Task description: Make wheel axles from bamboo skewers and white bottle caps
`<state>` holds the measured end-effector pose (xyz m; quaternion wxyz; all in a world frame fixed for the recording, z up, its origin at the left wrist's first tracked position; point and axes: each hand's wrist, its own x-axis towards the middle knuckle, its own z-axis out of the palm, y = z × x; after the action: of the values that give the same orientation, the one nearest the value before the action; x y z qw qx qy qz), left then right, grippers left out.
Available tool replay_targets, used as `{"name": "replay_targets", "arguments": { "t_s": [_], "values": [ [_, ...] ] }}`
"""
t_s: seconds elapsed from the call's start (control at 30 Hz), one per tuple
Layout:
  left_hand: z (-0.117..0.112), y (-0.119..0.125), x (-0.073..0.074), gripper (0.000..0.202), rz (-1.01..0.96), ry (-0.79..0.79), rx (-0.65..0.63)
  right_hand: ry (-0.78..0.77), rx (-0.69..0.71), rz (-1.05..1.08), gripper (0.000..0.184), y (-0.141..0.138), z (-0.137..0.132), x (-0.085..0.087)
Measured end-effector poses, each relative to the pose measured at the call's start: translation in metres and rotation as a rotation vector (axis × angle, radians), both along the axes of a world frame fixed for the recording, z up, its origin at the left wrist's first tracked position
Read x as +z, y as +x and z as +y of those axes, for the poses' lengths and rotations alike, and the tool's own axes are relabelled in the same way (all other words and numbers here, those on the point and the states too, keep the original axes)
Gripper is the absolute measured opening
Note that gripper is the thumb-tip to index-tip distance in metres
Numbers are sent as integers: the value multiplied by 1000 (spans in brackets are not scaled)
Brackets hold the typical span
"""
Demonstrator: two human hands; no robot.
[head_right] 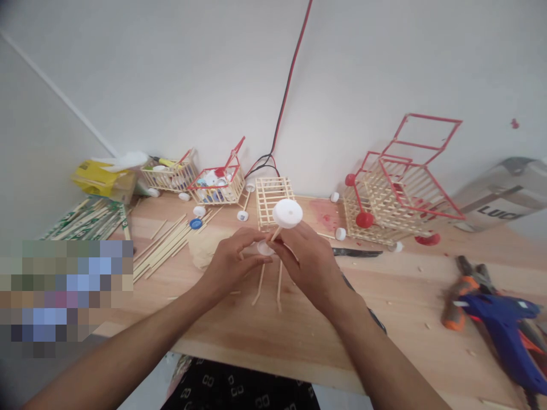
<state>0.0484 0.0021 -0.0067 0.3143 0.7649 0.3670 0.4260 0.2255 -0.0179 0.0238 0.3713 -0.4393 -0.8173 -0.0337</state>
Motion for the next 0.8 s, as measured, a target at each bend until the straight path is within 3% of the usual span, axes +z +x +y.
{"name": "replay_targets", "arguments": {
  "t_s": [0.17, 0.37, 0.57, 0.8],
  "values": [
    [1, 1, 1, 35, 17, -8, -13, -17, 1, 10, 8, 0, -1, 2],
    [0, 1, 5, 81, 40, -100, -59, -112, -83, 116, 9, 6, -1, 11],
    [5, -1, 6, 64, -173, -298, -162, -299, -55, 178, 14, 10, -1, 14],
    [9, -4, 6, 48, -453, -762, -444, -336, 27, 220, 13, 8, -1, 13]
  ]
}}
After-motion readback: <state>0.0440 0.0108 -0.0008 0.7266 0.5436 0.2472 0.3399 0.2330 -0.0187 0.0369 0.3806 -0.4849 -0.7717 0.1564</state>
